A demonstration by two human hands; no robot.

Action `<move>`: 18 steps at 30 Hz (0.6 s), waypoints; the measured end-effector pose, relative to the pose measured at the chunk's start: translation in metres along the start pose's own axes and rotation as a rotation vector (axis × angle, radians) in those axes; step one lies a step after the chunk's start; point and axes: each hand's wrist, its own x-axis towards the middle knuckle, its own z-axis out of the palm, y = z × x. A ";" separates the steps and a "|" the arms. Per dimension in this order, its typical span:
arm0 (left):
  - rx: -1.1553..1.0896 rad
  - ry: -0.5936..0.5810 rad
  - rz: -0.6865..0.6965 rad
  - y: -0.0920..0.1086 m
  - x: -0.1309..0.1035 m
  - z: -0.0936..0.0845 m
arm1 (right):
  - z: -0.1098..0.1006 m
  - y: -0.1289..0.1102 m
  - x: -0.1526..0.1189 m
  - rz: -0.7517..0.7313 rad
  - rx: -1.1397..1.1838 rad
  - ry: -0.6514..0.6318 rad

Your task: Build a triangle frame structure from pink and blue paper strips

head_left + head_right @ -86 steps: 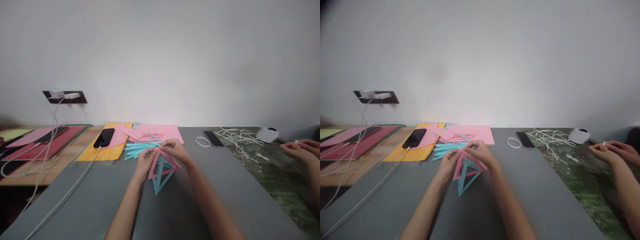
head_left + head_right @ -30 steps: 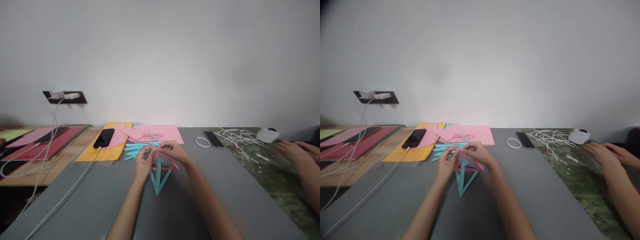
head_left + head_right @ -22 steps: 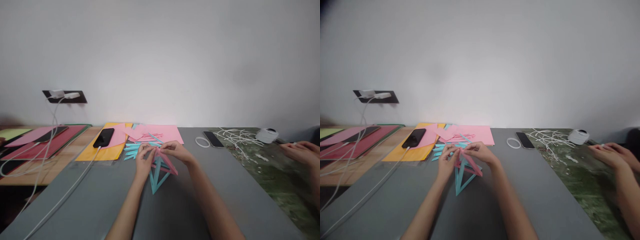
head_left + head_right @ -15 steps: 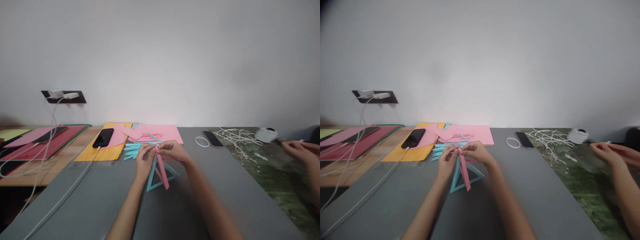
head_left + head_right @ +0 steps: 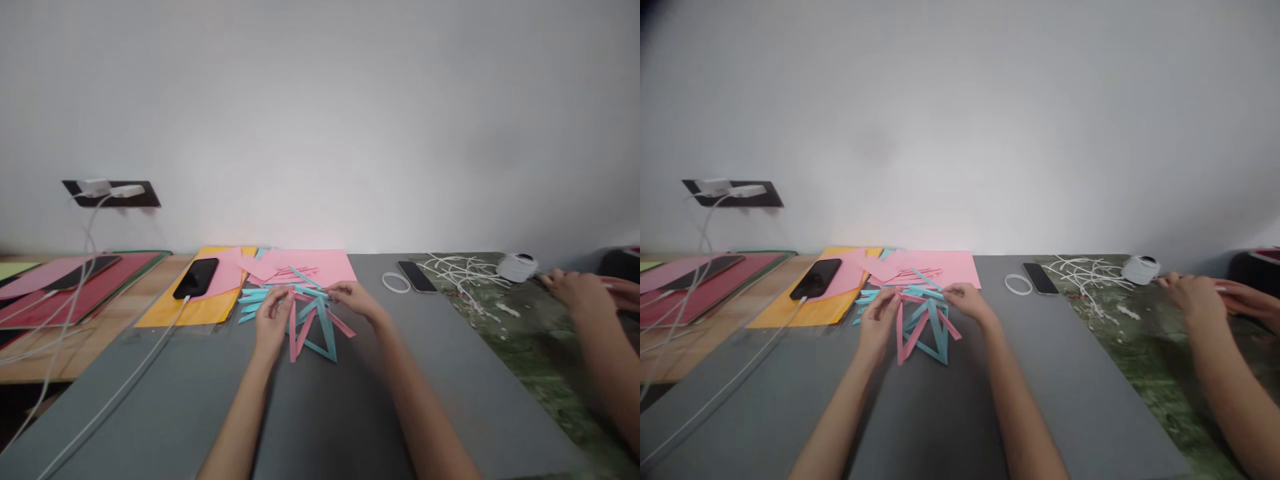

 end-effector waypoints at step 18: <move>-0.323 0.332 -0.474 -0.022 0.006 -0.007 | 0.015 0.045 0.010 0.066 0.064 -0.099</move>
